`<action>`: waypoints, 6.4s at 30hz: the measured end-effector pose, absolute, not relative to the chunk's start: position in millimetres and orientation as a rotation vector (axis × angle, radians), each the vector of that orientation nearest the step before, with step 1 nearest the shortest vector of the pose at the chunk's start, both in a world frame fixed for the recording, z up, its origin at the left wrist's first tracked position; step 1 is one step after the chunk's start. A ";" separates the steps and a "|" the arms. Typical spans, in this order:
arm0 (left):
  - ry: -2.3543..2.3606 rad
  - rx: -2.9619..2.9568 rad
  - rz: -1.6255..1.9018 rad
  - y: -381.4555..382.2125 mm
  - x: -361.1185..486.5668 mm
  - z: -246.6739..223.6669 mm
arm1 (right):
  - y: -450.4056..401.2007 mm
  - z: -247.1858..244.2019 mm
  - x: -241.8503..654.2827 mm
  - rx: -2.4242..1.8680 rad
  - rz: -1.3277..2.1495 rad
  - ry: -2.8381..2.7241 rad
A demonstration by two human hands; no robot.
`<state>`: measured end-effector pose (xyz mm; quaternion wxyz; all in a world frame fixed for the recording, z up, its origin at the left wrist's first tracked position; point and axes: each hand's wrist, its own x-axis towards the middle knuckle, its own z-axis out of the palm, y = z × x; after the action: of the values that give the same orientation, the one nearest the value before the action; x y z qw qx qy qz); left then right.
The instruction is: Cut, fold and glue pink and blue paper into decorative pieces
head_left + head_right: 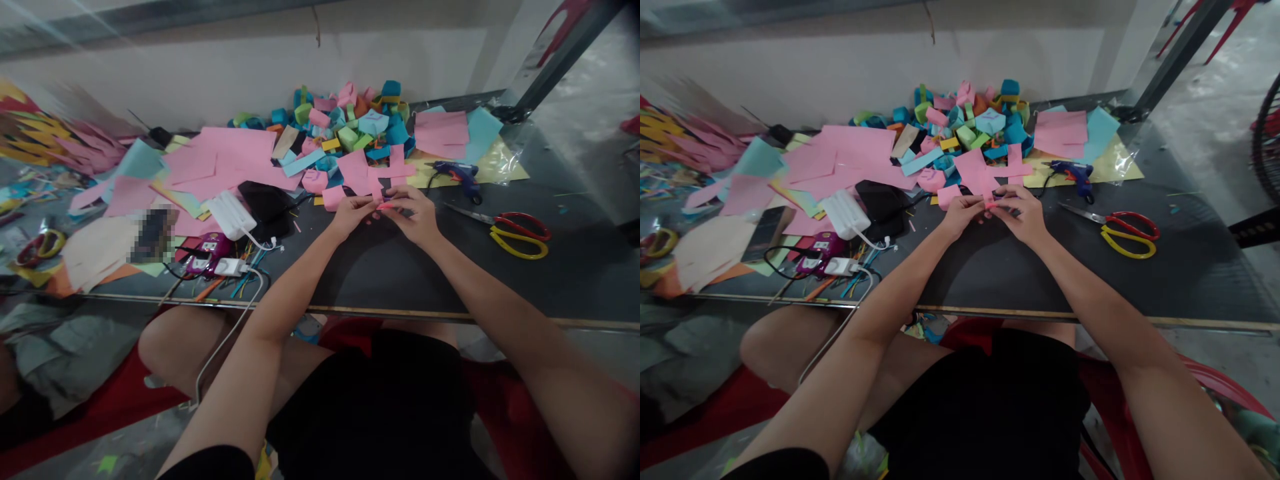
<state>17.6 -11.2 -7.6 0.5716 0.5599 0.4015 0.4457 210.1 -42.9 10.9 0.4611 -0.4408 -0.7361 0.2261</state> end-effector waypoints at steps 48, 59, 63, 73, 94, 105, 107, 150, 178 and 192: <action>0.905 1.793 0.949 -14.1 20.0 -17.8 | -32.2 -1.5 203.0 -1.054 0.915 -1.356; 0.871 1.845 0.863 -15.9 20.1 -11.0 | -30.9 -4.2 203.3 -1.049 0.872 -1.329; 0.864 1.925 0.865 -17.3 19.3 -7.5 | -30.7 -2.7 202.5 -1.055 0.881 -1.295; 0.761 1.761 1.178 -12.5 24.1 -23.8 | -32.0 2.0 203.1 -1.037 0.892 -1.234; 1.087 2.019 1.411 -33.1 35.8 -12.1 | -28.9 -11.7 199.8 -1.083 1.013 -0.904; 1.035 1.972 1.355 -37.4 39.7 -6.7 | -29.3 -11.8 199.3 -1.078 0.941 -0.985; 1.054 2.012 1.325 -40.0 41.2 -6.7 | -30.3 -8.9 197.8 -1.052 0.920 -0.978; 0.958 1.499 1.244 -24.0 44.2 -13.7 | -24.9 -23.9 191.5 -0.991 1.041 -0.951; 1.050 1.306 1.489 -6.3 31.1 -28.1 | -39.5 5.4 192.6 -1.153 1.197 -1.251; 0.996 0.884 1.357 -22.3 40.8 5.5 | -47.1 6.5 187.8 -1.076 1.143 -1.208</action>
<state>40.8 -22.3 5.5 0.5811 0.3784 0.4261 0.5810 187.8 -47.1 6.5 0.5483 -0.4544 -0.5099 0.4826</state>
